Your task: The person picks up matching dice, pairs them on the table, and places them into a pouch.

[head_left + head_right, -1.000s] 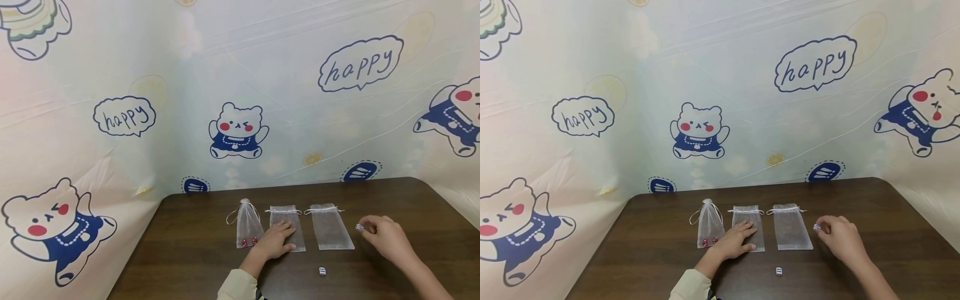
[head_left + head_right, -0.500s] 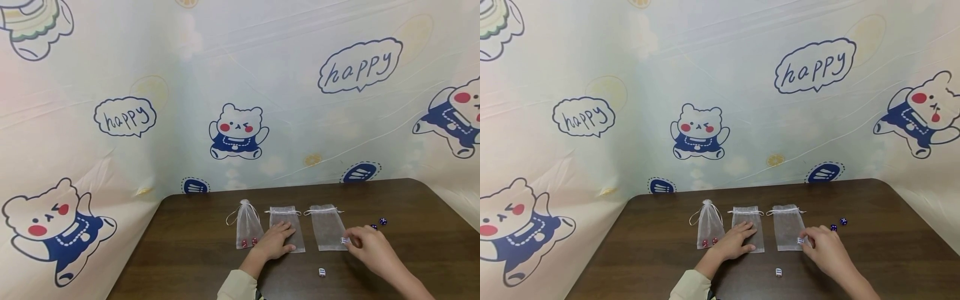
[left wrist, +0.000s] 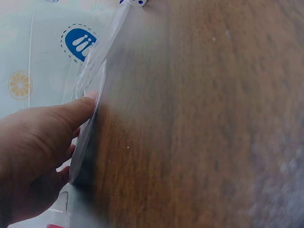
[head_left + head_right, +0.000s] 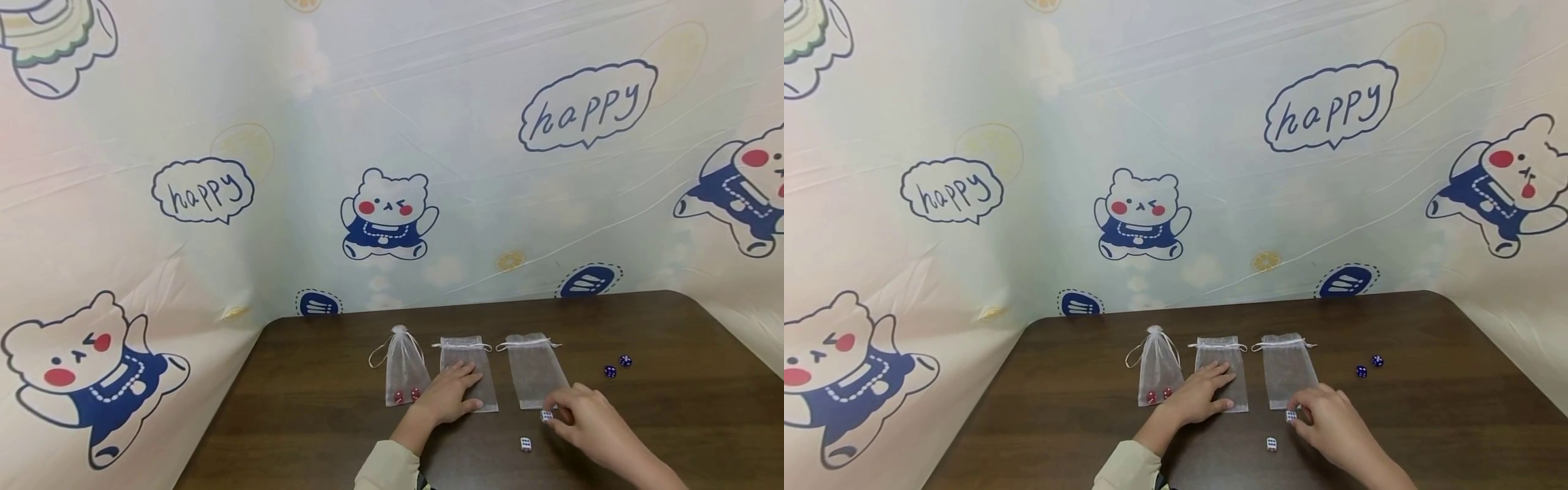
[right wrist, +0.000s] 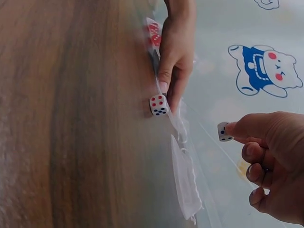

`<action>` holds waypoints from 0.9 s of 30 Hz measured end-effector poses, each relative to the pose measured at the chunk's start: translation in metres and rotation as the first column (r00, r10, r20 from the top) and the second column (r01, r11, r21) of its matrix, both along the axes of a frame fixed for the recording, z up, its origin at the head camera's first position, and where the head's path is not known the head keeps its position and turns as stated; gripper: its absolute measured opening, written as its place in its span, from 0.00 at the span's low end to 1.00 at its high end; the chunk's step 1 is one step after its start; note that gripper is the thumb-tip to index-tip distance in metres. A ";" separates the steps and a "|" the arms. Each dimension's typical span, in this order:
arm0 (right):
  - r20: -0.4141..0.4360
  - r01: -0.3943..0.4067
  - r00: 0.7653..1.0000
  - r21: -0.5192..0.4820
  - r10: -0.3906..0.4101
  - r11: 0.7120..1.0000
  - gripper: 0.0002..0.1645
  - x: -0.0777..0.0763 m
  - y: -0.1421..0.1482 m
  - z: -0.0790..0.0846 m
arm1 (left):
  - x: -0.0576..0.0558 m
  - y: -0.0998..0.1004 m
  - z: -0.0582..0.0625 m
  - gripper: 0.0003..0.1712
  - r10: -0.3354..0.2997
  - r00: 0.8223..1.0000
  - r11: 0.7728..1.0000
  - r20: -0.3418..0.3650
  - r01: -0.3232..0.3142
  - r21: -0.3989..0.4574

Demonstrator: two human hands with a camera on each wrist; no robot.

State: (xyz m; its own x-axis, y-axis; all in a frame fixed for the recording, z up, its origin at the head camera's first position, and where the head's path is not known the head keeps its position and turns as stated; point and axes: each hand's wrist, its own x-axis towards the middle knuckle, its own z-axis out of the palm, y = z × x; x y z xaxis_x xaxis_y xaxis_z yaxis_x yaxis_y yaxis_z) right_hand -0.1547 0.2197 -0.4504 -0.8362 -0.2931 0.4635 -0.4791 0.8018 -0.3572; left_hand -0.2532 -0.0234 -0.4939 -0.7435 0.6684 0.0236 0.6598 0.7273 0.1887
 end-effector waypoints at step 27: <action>0.303 -0.145 0.945 0.048 0.124 0.988 0.15 0.000 -0.003 -0.018 | -0.002 0.001 -0.004 0.30 0.012 1.000 1.000 -0.005 -0.013 -0.020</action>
